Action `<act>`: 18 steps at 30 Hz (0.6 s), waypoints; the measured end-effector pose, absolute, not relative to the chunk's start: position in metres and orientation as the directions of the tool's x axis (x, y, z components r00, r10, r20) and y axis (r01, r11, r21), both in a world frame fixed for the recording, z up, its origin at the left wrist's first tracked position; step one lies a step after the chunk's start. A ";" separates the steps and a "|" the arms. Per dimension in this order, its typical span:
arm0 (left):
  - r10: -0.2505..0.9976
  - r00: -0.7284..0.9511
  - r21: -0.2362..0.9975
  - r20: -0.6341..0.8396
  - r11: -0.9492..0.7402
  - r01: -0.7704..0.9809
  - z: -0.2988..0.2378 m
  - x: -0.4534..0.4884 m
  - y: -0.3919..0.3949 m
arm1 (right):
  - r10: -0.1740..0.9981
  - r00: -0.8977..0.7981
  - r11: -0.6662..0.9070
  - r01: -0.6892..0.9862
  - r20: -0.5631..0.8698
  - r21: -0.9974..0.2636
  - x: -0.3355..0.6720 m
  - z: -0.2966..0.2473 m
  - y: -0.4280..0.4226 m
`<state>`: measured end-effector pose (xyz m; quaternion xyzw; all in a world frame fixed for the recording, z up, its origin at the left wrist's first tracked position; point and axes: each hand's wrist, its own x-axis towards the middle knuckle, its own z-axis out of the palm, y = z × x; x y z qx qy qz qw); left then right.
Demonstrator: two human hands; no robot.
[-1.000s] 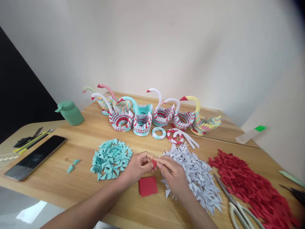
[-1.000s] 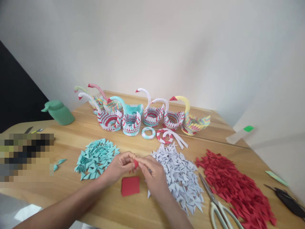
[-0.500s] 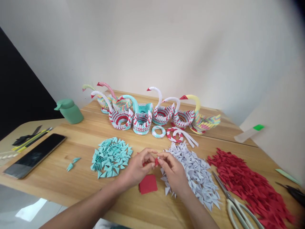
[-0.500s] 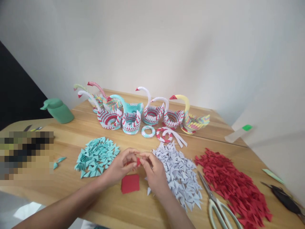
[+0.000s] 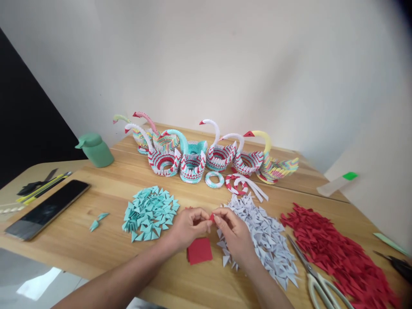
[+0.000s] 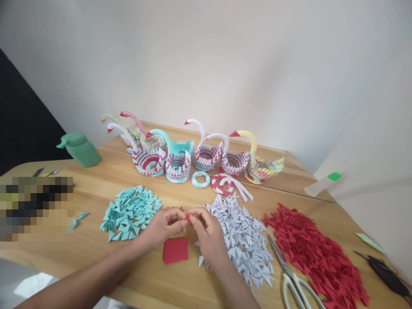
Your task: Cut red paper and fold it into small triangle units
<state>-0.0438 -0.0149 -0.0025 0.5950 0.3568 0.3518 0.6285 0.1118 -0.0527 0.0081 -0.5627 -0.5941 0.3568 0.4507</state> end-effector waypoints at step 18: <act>0.881 0.471 0.997 0.044 -0.072 0.041 0.008 -0.046 -0.018 | 0.993 0.010 0.109 0.332 0.118 -0.937 0.113 0.009 -0.053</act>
